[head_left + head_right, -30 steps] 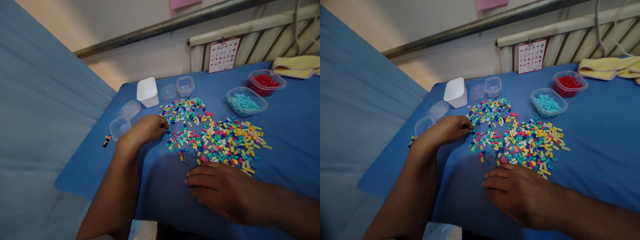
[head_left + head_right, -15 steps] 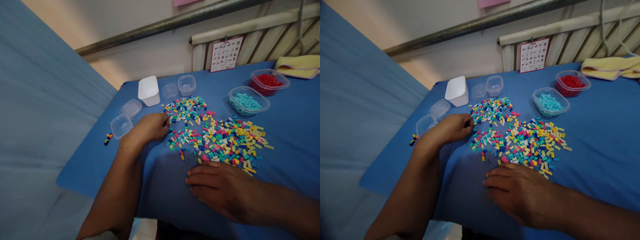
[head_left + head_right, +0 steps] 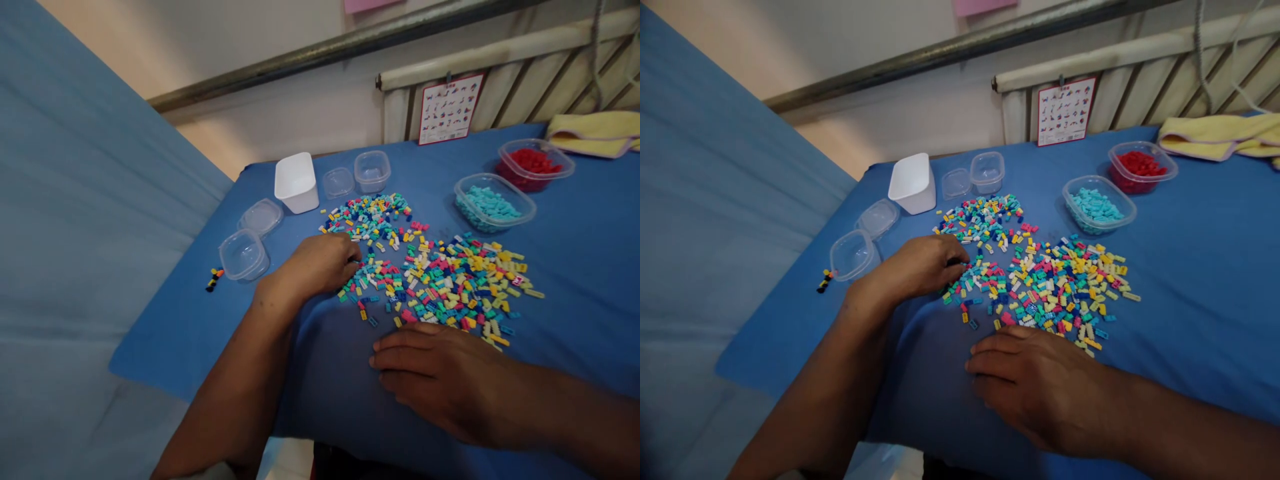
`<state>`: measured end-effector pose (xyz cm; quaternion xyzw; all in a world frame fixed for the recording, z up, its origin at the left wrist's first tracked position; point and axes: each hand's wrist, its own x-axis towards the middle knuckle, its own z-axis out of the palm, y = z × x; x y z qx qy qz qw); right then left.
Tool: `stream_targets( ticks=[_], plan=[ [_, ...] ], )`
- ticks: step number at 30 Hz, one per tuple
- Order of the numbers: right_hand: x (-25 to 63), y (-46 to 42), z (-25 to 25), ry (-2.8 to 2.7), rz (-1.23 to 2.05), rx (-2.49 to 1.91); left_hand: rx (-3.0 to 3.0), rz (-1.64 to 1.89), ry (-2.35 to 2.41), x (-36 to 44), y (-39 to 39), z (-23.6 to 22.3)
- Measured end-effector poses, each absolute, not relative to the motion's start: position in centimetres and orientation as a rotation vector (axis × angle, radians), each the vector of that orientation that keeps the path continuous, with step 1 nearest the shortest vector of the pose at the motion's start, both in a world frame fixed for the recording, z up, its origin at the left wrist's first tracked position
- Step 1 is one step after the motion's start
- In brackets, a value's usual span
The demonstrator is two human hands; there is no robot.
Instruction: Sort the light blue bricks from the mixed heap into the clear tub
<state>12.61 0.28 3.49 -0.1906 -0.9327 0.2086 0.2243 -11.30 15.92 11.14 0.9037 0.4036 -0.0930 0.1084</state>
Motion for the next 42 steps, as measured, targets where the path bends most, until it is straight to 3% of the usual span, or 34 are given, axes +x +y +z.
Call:
stream_targets(
  ticks=[9, 33, 42],
  plan=[
    [12.6, 0.3, 3.1, -2.589, 0.553, -0.517, 2.494, 0.016, 1.084, -10.7, 15.0, 12.4],
    [12.7, 0.3, 3.1, -2.563, 0.580, -0.527, 2.697, -0.342, 1.171, -9.6, 14.1, 12.2],
    [12.7, 0.3, 2.8, -2.556, 0.566, -0.504, 2.729, -0.210, 1.081, -9.8, 14.5, 11.2]
  ],
)
